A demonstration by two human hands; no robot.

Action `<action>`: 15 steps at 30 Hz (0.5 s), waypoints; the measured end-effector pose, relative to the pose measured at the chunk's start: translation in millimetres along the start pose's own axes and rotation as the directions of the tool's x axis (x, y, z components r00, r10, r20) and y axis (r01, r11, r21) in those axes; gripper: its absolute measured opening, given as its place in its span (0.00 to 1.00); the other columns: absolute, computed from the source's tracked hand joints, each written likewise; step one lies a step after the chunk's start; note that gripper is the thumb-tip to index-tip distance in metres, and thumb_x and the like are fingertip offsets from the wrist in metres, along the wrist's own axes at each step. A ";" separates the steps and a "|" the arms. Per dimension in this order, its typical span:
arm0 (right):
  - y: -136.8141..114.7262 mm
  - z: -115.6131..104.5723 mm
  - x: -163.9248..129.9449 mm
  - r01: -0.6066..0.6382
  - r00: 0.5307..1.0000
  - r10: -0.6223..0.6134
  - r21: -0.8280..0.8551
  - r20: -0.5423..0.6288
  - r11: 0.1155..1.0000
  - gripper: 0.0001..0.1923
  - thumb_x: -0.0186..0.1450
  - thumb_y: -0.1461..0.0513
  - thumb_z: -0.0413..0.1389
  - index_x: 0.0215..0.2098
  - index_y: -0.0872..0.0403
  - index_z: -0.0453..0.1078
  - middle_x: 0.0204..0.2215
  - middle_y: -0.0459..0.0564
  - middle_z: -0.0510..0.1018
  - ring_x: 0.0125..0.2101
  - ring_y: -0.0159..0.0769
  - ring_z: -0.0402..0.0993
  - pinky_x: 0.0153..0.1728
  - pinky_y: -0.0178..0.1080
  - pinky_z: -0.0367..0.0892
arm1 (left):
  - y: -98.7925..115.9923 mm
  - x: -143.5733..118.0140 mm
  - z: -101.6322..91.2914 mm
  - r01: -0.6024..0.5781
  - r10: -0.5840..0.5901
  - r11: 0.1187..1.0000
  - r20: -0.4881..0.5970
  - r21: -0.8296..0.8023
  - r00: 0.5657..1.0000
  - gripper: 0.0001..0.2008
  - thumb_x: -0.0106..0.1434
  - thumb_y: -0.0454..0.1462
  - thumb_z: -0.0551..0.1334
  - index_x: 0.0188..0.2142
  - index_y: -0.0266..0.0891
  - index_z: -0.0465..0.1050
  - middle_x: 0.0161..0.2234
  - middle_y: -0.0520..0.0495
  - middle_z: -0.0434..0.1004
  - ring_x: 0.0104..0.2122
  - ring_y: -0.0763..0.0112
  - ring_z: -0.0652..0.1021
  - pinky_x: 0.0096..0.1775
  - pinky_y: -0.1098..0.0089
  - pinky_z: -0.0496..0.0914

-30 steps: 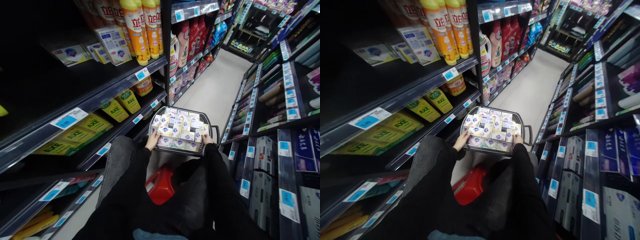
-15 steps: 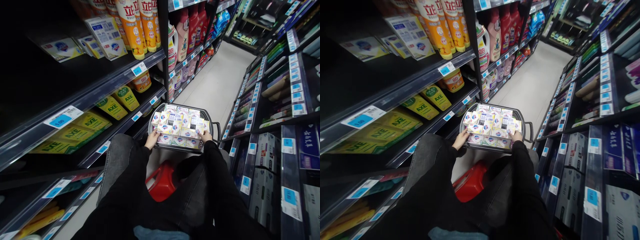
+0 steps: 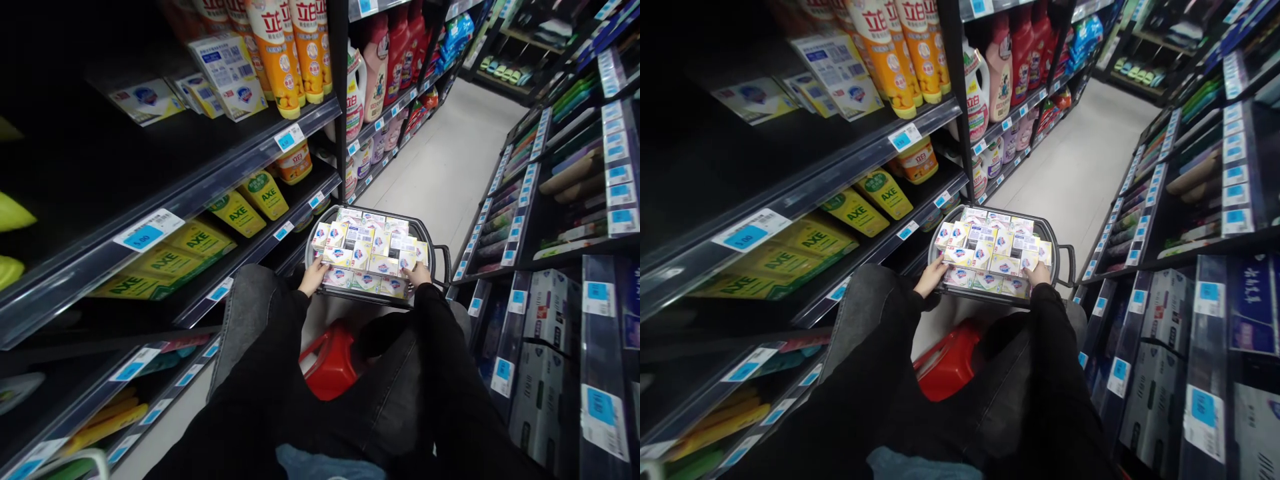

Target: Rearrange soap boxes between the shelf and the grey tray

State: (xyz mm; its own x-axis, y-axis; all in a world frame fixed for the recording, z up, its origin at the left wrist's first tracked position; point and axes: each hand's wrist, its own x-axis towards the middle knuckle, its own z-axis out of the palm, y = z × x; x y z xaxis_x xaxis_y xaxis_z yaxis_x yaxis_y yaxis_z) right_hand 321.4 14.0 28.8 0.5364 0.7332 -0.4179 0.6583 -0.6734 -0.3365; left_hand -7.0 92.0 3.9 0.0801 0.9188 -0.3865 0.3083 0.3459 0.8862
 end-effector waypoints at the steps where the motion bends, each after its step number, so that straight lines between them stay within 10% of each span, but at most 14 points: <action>1: 0.2 0.2 -0.1 0.000 1.000 0.000 -0.001 0.000 1.000 0.23 0.64 0.57 0.57 0.53 0.63 0.65 0.52 0.66 0.74 0.52 0.48 0.71 0.50 0.39 0.65 | 0.8 -0.1 0.7 0.023 -0.023 0.999 0.004 -0.024 1.000 0.28 0.61 0.33 0.60 0.61 0.29 0.66 0.54 0.37 0.75 0.55 0.57 0.75 0.57 0.64 0.67; 15: 2.0 1.6 -0.4 0.013 0.999 -0.015 0.036 0.035 0.999 0.27 0.59 0.52 0.59 0.51 0.61 0.67 0.53 0.68 0.73 0.52 0.49 0.72 0.49 0.41 0.66 | -2.7 5.6 1.5 0.043 -0.044 0.998 -0.021 -0.043 0.999 0.28 0.61 0.36 0.63 0.60 0.28 0.67 0.54 0.35 0.75 0.56 0.55 0.73 0.60 0.62 0.63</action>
State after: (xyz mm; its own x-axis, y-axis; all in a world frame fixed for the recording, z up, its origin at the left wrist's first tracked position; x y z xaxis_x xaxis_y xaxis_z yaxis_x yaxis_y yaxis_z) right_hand 321.6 12.2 27.0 0.5076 0.7393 -0.4425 0.6459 -0.6664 -0.3725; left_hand -6.0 95.9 -1.0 0.0466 0.9066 -0.4195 0.2707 0.3928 0.8789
